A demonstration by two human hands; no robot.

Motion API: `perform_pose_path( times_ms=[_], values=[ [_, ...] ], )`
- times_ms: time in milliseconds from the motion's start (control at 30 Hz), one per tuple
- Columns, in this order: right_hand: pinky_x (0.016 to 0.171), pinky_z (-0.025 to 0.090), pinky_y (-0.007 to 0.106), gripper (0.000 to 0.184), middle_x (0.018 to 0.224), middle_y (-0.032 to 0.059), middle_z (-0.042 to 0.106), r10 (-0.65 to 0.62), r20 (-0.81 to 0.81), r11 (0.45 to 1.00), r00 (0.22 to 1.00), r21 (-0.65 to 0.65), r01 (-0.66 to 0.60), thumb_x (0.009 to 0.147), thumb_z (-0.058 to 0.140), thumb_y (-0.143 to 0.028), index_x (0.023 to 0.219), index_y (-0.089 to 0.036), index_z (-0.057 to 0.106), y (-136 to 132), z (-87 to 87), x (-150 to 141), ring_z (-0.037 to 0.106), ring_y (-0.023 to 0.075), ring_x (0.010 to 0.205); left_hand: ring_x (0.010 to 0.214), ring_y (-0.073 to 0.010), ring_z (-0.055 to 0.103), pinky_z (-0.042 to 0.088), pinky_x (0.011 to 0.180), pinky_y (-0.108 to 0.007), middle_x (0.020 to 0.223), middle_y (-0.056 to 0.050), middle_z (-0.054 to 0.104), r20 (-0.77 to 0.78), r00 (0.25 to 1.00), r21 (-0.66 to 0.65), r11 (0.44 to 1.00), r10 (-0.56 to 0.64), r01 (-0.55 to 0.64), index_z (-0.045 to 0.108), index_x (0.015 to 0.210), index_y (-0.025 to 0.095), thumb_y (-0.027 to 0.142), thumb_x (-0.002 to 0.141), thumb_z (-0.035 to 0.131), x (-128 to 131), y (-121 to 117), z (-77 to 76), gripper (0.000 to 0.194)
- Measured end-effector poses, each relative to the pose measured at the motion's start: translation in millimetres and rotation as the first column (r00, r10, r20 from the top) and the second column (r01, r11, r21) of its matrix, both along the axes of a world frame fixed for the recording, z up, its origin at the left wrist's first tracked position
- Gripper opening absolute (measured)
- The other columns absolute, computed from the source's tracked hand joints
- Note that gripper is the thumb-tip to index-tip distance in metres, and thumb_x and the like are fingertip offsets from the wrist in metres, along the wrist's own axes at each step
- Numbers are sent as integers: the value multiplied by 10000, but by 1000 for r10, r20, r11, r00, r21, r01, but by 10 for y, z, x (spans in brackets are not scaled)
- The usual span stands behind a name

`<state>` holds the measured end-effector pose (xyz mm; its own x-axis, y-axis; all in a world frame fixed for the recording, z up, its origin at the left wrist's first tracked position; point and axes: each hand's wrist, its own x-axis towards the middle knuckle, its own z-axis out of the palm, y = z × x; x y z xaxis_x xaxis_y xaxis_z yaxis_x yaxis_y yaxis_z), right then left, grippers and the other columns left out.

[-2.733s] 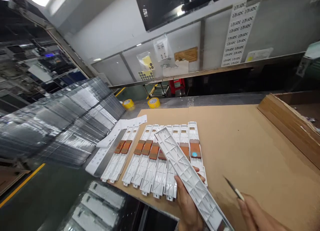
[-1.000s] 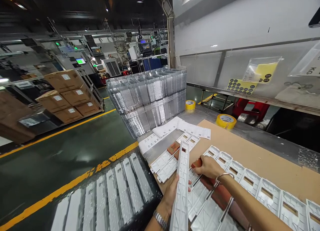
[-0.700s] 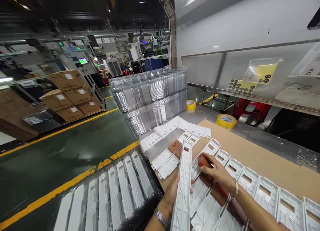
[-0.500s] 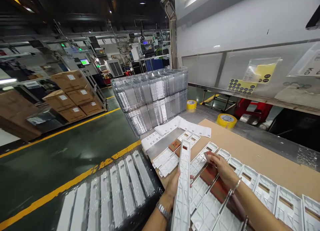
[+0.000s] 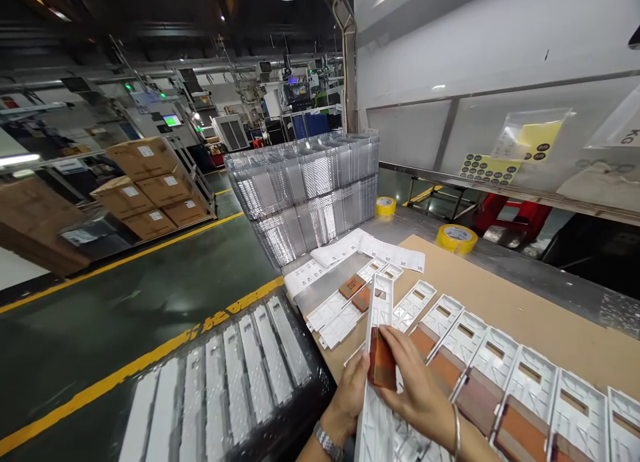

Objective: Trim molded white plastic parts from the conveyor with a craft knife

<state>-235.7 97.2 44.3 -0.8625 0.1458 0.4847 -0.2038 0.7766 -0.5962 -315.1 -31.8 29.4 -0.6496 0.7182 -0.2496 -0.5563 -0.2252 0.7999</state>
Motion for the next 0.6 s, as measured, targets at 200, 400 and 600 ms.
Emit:
perform_pose_path(
  times_ms=[200, 400, 600],
  values=[
    [1081, 384, 513, 735, 1452, 126, 416, -51, 37, 997, 998, -53, 53, 838, 587, -289, 1497, -273, 261, -53, -40, 131, 375, 292, 1360, 887, -245, 621, 452, 814, -350, 930, -105, 673, -160, 983, 44, 995, -85, 93, 641, 1098, 119, 602, 765, 680, 98, -16, 113, 589],
    [946, 499, 434, 634, 1386, 165, 490, -306, 193, 888, 932, -294, 353, 963, 346, -505, 1504, -195, 232, -119, 172, 84, 504, 272, 1260, 1001, -296, 596, 444, 908, -400, 1061, -142, 654, -270, 952, 28, 987, -146, 159, 607, 1200, 129, 592, 774, 670, 274, -151, 357, 632],
    [629, 523, 323, 674, 877, 73, 701, -402, 306, 756, 863, -421, 501, 948, 325, -601, 1423, -124, 298, -481, 316, -35, 675, 232, 743, 1011, -359, 598, 465, 905, -440, 1001, -146, 681, -364, 930, -107, 994, -41, 2, 603, 1256, 150, 613, 738, 674, 447, -270, 421, 699]
  ],
)
